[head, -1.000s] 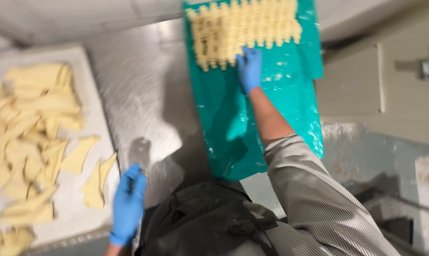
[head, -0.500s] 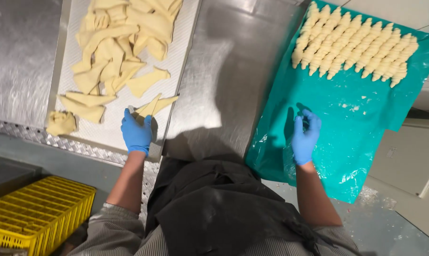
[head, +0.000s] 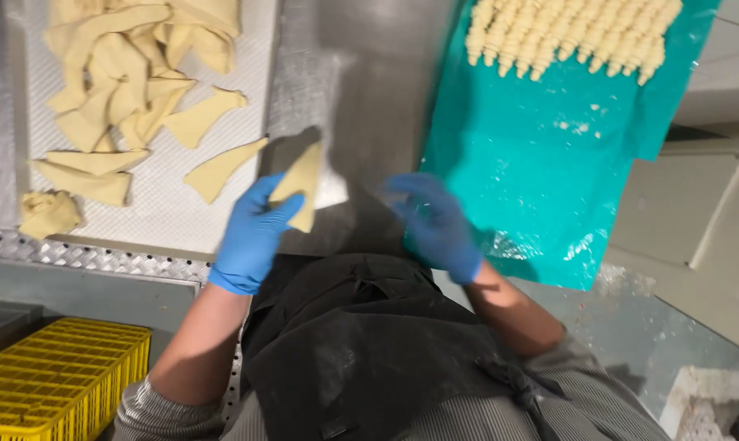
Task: Rolling triangular pieces of dough into croissants and placing them on a tray.
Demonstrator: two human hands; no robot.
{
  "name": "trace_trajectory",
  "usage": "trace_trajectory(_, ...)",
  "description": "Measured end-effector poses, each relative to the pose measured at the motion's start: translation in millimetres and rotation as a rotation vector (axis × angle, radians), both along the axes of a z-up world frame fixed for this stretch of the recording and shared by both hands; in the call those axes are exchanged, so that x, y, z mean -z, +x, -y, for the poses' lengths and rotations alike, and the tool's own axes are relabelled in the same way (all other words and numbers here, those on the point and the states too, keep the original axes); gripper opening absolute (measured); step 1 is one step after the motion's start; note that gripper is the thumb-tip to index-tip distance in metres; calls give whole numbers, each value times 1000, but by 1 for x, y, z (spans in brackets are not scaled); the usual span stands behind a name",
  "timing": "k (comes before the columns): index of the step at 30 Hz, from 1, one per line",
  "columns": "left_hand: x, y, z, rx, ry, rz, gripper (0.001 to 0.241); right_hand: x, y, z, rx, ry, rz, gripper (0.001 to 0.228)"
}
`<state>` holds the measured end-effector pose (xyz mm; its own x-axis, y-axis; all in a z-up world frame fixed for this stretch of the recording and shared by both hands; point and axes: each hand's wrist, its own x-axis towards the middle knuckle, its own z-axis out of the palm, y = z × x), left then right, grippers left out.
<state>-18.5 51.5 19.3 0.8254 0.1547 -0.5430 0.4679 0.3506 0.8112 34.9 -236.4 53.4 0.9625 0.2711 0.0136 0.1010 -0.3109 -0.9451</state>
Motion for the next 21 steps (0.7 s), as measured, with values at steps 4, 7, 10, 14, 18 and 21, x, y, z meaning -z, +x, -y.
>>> trace_trajectory(4,-50,18,65,171,-81,184,46,-29,-2,-31,-203,-42,171,36)
trace_trajectory(7,-58,23,91,128,-144,273,51,-25,-1,-25,-101,-5,177,36)
trace_trajectory(10,-55,14,104,71,-183,295,45,-24,-11,-16,29,86,58,29)
trace_trajectory(14,-38,8,110,63,-184,363,37,-40,-13,-15,1,264,-35,33)
trace_trajectory(18,-37,2,106,91,-78,438,33,-41,-17,-14,32,189,-71,27)
trace_trajectory(21,-38,-1,107,90,92,460,28,-34,-20,-13,57,159,-181,20)
